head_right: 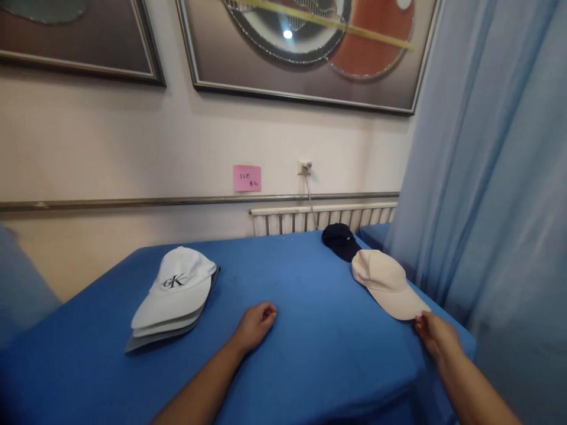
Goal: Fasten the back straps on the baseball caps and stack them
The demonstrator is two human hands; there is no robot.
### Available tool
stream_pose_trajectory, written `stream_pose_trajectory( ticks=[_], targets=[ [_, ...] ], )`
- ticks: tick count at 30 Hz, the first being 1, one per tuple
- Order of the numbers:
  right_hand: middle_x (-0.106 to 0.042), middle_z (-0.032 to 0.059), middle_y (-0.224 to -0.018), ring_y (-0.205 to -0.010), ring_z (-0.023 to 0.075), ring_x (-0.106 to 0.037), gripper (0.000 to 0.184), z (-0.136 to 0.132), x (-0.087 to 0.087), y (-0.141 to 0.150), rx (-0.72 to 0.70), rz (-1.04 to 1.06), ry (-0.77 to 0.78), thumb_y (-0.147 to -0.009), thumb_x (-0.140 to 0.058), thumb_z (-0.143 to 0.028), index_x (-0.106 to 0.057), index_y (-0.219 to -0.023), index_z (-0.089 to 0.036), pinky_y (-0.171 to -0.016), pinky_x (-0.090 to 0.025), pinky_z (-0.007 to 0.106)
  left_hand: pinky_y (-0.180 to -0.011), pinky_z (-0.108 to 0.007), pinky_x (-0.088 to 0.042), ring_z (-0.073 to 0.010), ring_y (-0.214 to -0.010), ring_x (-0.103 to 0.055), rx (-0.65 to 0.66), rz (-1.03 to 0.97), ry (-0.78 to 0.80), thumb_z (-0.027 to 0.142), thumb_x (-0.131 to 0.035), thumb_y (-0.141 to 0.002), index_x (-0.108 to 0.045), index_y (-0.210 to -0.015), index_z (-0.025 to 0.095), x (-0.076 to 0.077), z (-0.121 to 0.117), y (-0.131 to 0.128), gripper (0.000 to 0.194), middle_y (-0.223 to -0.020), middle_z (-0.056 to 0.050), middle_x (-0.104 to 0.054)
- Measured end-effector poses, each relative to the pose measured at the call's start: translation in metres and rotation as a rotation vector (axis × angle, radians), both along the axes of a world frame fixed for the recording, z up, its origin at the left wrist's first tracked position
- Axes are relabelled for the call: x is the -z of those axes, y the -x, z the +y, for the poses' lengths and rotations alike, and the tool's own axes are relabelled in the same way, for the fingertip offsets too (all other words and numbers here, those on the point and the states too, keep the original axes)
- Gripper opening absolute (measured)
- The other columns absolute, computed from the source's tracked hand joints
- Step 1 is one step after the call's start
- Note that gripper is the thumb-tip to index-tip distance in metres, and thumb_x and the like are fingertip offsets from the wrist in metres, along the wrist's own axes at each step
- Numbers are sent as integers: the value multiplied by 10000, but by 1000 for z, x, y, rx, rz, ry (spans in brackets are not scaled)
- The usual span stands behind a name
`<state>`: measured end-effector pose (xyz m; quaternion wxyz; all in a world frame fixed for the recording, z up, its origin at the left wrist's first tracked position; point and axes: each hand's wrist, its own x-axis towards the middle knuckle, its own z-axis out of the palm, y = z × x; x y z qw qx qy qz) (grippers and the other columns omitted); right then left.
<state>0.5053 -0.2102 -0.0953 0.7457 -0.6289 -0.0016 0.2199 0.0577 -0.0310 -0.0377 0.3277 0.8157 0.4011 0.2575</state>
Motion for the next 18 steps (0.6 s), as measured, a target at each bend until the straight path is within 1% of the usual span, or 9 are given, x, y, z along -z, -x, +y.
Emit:
stream_pose_trajectory(
  ticks=[3,5,6,8,11,13,15,17,18],
  targets=[
    [-532,13,-625,-451,112,-501,206,-5,3,23,163,13,61,-593,-618,-83,-517,-708,-220,-331,-403,177,-655,-242,-367,-156,-700,-569,11,-11,4,263,-515,-804,-651,-826,185,2,-1,1,158,-769,-23,-658],
    [-556,28,-669,-497,126,-522,226,0,-1,49,205,-34,77,-574,-635,-124,-559,-755,-237,-357,-412,198,-650,-243,-367,-157,-695,-568,15,-11,2,260,-514,-807,-653,-824,184,4,-2,1,159,-766,-24,-657],
    [-569,28,-701,-528,137,-546,263,6,-5,66,179,-74,51,-563,-645,-160,-573,-804,-235,-381,-430,213,-648,-242,-367,-155,-691,-567,14,-11,1,255,-514,-807,-655,-820,184,4,-3,1,159,-764,-24,-656],
    [-609,28,-845,-630,154,-609,375,26,-21,105,-2,-159,22,-536,-666,-232,-593,-903,-220,-474,-489,244,-642,-239,-368,-150,-681,-561,16,-13,13,241,-511,-805,-657,-815,182,6,-5,1,158,-753,-22,-651],
    [-624,66,-1090,-762,173,-648,483,74,-49,173,-322,-299,28,-567,-666,-330,-604,-1029,-207,-571,-511,259,-628,-234,-368,-142,-668,-552,20,-33,52,230,-518,-802,-665,-824,173,10,-6,2,159,-741,-17,-643],
    [-645,84,-1076,-781,191,-658,478,112,-61,217,-509,-348,34,-610,-625,-349,-594,-1061,-194,-575,-498,257,-626,-231,-375,-137,-663,-544,10,-85,101,229,-524,-803,-668,-829,165,11,-6,4,160,-739,-13,-638],
    [-676,87,-977,-748,195,-658,439,146,-62,254,-666,-386,49,-641,-574,-336,-585,-1055,-188,-565,-485,259,-626,-228,-380,-127,-644,-529,-19,-164,156,215,-539,-795,-671,-811,161,9,-6,7,144,-718,-4,-628],
    [-682,84,-897,-674,186,-641,361,172,-52,282,-810,-448,58,-661,-517,-314,-588,-992,-187,-550,-475,272,-619,-222,-378,-119,-626,-514,-89,-282,214,191,-585,-765,-673,-768,160,5,-5,11,93,-683,7,-618],
    [-682,76,-857,-633,181,-626,306,180,-45,291,-855,-464,55,-652,-526,-302,-600,-927,-191,-545,-470,278,-609,-217,-375,-116,-618,-512,-168,-389,269,173,-624,-737,-672,-744,157,2,-4,13,50,-662,11,-614]
  ],
)
